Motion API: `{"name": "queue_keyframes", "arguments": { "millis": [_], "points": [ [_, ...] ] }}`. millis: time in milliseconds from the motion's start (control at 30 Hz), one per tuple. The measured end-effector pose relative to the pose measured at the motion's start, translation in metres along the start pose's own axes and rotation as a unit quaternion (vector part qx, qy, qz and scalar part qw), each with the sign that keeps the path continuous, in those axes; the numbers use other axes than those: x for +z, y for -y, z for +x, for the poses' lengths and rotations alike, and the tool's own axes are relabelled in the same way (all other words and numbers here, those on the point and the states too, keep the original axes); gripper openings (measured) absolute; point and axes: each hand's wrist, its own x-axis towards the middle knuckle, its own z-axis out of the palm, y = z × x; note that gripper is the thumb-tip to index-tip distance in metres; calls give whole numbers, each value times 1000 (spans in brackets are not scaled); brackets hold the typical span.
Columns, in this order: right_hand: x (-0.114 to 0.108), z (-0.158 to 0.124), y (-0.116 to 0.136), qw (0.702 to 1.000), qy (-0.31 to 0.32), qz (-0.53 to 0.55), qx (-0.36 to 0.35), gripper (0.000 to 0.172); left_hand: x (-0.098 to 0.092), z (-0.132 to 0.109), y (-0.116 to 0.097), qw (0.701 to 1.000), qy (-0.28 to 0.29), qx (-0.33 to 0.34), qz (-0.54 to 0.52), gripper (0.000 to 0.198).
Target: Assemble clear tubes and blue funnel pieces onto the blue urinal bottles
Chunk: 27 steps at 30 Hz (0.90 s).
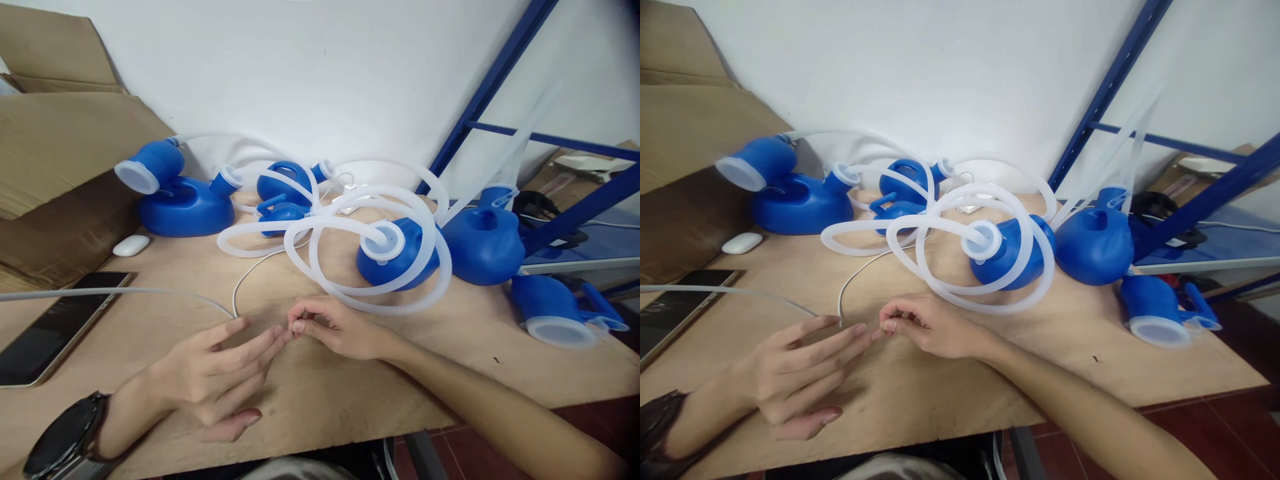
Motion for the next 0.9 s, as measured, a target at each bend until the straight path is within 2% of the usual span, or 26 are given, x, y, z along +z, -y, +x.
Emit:
{"name": "queue_keyframes", "arguments": {
  "millis": [433, 700, 900],
  "points": [
    [1, 1, -2, 1000, 1, 12, 12, 19, -1, 2, -1, 1000, 4, -4, 1, 39],
    [2, 1, -2, 1000, -3, -10, -14, 16, 0, 1, 0, 1000, 1, -5, 9, 33],
    [2, 1, -2, 999, 0, -28, -32, 16, 0, 3, -2, 1000, 0, 0, -1, 40]
  ]
}}
